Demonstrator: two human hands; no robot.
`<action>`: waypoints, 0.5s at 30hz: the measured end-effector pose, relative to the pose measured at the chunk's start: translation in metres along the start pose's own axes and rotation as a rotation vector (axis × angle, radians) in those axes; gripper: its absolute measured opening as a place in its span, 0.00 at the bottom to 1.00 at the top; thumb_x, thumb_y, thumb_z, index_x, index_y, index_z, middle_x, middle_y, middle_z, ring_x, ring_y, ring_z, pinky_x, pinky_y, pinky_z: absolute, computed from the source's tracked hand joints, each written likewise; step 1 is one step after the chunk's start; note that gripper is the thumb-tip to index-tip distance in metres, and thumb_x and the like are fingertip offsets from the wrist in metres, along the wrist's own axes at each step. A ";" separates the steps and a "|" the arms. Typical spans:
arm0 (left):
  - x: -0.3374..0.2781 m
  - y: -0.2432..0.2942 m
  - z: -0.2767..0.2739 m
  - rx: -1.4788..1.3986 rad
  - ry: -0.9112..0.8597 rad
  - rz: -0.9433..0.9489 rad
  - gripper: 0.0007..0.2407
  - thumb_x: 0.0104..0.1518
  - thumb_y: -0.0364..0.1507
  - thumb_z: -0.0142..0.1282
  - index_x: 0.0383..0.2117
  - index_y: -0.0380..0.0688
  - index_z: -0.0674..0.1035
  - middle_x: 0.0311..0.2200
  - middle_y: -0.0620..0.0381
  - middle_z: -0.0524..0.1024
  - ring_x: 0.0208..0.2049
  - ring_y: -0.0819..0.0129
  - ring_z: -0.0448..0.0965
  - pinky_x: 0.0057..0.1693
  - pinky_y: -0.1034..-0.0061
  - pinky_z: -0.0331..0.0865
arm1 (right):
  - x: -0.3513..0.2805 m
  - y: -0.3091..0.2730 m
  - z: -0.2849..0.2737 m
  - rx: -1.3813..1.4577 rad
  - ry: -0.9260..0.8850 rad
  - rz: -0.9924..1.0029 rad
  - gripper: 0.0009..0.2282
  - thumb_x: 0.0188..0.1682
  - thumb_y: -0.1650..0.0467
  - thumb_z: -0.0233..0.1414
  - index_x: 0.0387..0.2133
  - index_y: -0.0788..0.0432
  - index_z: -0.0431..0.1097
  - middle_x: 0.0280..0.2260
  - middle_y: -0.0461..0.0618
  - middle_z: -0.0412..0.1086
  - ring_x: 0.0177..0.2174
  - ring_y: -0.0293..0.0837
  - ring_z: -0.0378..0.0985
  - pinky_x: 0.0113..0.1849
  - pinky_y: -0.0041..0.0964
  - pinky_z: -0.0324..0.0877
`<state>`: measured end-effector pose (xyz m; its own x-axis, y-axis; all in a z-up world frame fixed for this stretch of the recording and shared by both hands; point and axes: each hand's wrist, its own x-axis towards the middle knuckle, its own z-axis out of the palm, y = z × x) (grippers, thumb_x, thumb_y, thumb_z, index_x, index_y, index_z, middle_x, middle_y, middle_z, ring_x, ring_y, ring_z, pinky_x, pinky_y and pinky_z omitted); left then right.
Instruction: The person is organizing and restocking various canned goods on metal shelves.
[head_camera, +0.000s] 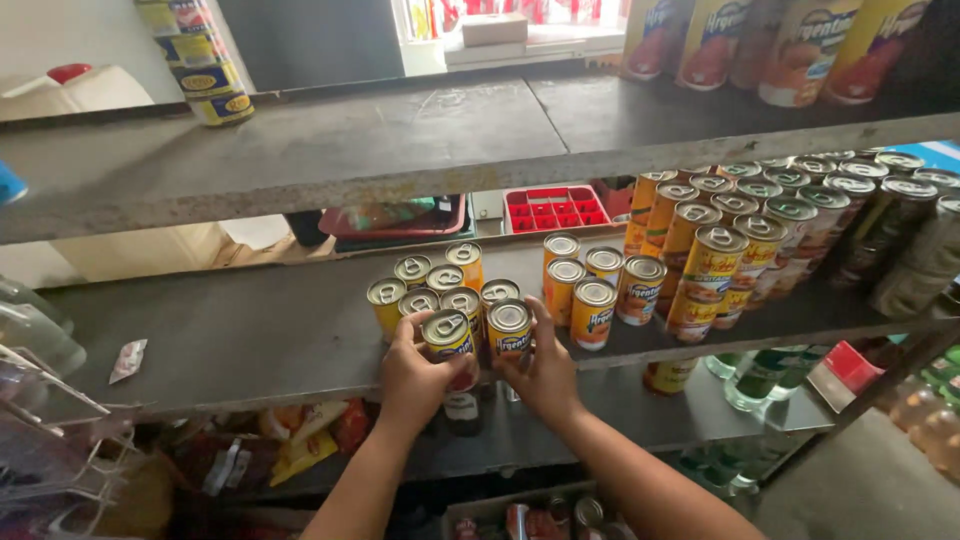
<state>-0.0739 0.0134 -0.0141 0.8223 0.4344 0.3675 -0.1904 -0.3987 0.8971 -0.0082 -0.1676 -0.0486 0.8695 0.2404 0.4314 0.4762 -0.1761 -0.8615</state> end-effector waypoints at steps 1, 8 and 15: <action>-0.001 -0.004 -0.002 0.000 0.000 -0.002 0.31 0.37 0.25 0.73 0.52 0.42 0.73 0.42 0.51 0.83 0.44 0.64 0.86 0.48 0.71 0.79 | 0.002 0.001 0.004 0.000 -0.001 0.001 0.46 0.36 0.73 0.66 0.67 0.52 0.43 0.49 0.55 0.72 0.38 0.47 0.84 0.37 0.40 0.78; -0.003 -0.011 -0.013 0.126 0.101 0.049 0.30 0.35 0.28 0.76 0.49 0.42 0.75 0.42 0.49 0.83 0.44 0.61 0.85 0.51 0.69 0.76 | 0.010 0.004 0.025 -0.193 0.126 -0.254 0.43 0.34 0.74 0.67 0.66 0.57 0.51 0.53 0.62 0.65 0.51 0.56 0.73 0.46 0.45 0.74; -0.008 0.005 -0.001 0.136 0.061 0.097 0.30 0.35 0.31 0.75 0.49 0.44 0.74 0.41 0.49 0.84 0.45 0.59 0.86 0.51 0.68 0.77 | 0.005 -0.003 0.006 -0.049 0.128 -0.095 0.42 0.36 0.72 0.64 0.66 0.57 0.48 0.55 0.59 0.62 0.42 0.53 0.79 0.41 0.43 0.77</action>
<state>-0.0824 0.0086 -0.0123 0.7686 0.4351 0.4689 -0.1899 -0.5448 0.8168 -0.0057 -0.1605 -0.0457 0.8285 0.1354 0.5433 0.5599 -0.2059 -0.8025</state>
